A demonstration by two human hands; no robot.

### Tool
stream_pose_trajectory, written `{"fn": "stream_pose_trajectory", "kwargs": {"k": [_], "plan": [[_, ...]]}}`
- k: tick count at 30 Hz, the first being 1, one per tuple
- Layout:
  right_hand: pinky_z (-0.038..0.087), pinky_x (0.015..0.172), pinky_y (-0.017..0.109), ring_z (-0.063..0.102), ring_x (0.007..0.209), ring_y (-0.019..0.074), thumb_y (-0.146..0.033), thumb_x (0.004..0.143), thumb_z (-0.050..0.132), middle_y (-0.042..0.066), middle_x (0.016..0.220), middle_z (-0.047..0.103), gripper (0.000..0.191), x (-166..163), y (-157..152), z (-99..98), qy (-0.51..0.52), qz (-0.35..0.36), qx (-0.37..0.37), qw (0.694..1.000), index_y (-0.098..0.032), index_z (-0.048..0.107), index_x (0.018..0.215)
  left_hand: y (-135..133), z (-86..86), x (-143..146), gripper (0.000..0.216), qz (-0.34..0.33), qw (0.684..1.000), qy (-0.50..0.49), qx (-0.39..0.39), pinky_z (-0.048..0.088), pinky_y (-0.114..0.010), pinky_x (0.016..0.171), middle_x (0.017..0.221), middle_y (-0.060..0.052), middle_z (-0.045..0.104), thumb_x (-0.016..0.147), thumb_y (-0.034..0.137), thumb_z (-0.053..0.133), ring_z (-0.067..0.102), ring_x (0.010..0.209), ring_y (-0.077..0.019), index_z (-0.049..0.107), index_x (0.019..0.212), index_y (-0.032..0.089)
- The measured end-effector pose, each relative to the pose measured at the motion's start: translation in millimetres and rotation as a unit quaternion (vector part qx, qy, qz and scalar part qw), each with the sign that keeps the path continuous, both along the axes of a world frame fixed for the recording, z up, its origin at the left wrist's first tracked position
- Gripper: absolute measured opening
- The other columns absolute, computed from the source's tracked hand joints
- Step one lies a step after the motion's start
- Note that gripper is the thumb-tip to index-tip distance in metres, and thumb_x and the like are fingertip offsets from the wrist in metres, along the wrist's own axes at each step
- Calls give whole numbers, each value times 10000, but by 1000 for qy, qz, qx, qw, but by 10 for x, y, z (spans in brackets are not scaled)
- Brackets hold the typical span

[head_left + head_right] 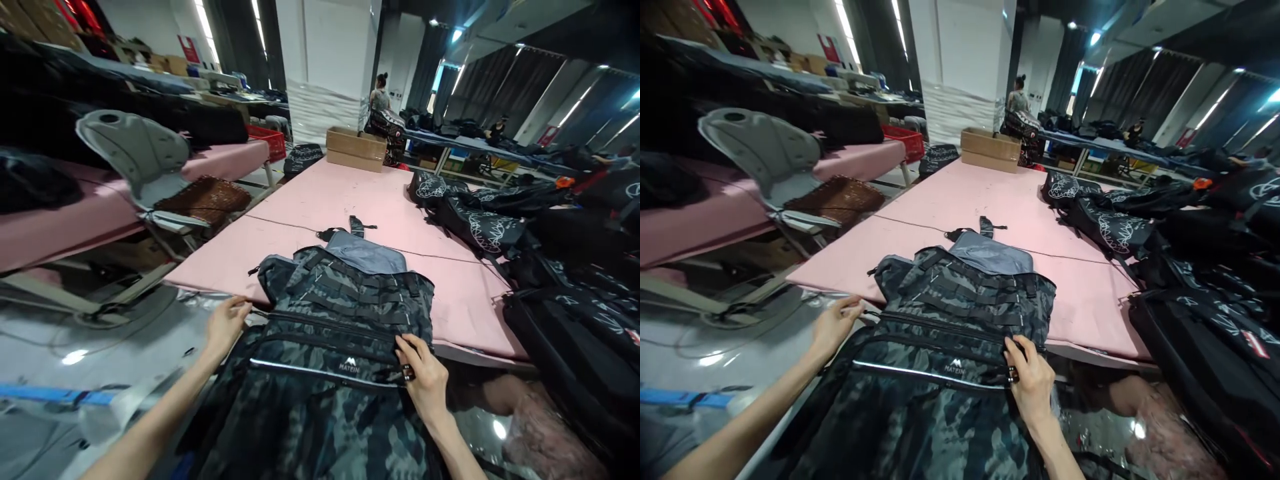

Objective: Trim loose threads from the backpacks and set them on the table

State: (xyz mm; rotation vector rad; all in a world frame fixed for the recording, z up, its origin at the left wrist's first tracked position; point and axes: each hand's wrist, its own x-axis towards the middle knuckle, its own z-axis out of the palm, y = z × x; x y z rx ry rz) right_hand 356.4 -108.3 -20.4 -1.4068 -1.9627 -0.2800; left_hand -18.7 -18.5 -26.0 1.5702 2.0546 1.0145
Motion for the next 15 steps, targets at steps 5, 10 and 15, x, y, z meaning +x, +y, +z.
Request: {"fn": "stream_pose_trajectory", "kwargs": {"k": [5, 10, 15], "plan": [[484, 644, 190, 646, 730, 115, -166, 884, 487, 76, 1021, 648, 247, -57, 55, -9, -2, -2, 4, 1000, -209, 635, 1078, -49, 476, 421, 271, -191, 970, 139, 64, 361, -374, 886, 963, -36, 662, 816, 416, 482, 540, 968, -226, 679, 869, 238], [478, 624, 190, 642, 722, 113, -147, 883, 483, 75, 1036, 640, 265, -84, 69, -7, -17, 5, -10, 1000, -205, 616, 1105, 121, 665, 714, 217, -288, 942, 158, -64, 375, -318, 764, 910, -33, 679, 795, 356, 518, 578, 868, -212, 687, 820, 223], [481, 630, 186, 643, 735, 111, -135, 888, 460, 73, 1031, 641, 275, -109, 78, 6, -13, 0, -5, 1000, -210, 609, 1107, 207, 634, 629, 181, -279, 955, 52, -83, 361, -276, 622, 613, -3, 618, 763, 308, 495, 559, 631, -168, 584, 658, 192]]}}
